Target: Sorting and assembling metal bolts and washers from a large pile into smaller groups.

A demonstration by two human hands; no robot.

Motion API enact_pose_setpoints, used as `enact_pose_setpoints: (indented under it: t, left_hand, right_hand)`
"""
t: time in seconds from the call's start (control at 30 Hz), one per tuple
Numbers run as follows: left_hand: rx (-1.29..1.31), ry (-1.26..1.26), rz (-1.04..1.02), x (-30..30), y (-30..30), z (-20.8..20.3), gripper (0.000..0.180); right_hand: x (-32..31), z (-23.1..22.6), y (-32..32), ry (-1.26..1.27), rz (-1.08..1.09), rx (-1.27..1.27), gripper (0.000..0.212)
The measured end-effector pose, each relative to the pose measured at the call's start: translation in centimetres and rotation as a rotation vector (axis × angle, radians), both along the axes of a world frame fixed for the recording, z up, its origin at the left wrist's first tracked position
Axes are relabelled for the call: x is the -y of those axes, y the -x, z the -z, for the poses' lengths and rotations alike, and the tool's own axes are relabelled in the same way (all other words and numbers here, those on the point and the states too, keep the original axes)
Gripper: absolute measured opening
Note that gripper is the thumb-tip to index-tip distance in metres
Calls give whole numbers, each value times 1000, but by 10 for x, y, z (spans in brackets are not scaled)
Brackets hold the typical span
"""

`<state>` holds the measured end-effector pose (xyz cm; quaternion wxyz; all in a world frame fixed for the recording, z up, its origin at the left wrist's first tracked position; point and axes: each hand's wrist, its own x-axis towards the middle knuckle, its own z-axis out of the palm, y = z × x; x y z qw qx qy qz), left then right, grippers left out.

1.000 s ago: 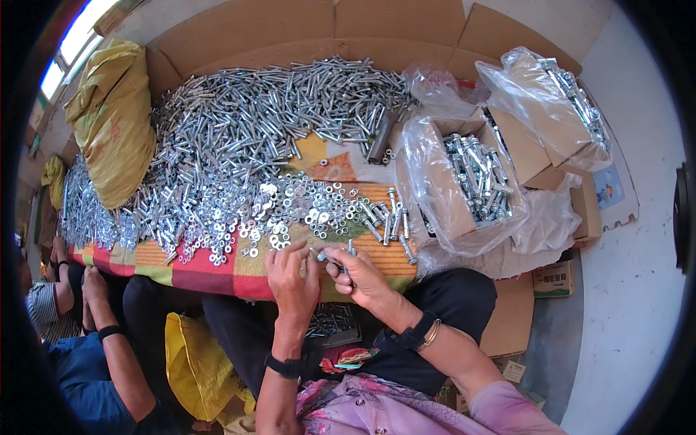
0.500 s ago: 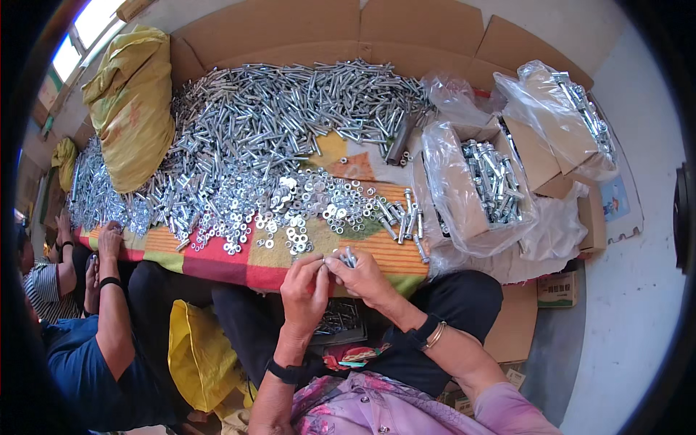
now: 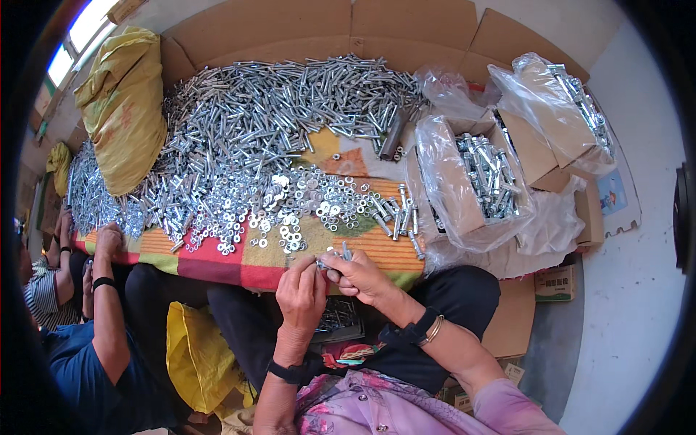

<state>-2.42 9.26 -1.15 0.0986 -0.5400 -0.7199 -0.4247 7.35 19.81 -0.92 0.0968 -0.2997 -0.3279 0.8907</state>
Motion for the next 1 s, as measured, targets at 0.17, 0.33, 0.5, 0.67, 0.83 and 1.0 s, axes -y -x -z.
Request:
enact_pose_setpoints:
  t: [0.17, 0.33, 0.5, 0.67, 0.83, 1.0]
  left_hand:
    - [-10, 27, 44, 8, 0, -1, 21]
    - [75, -21, -129, 19, 44, -2, 20]
    - [-155, 167, -423, 21, 107, 11, 15]
    - [-346, 219, -433, 15, 128, 18, 13]
    - [20, 75, -387, 11, 82, -6, 8]
    - [768, -121, -115, -3, 5, -13, 11]
  right_hand:
    - [4, -6, 0, -50, 40, 37, 18]
    - [0, -5, -4, 80, 62, -113, 14]
    - [1, -8, -1, 117, 115, -152, 13]
    - [5, -7, 2, 100, 94, -122, 13]
    - [8, -15, 1, 70, 51, -98, 13]
    - [13, -17, 0, 97, 51, -78, 12]
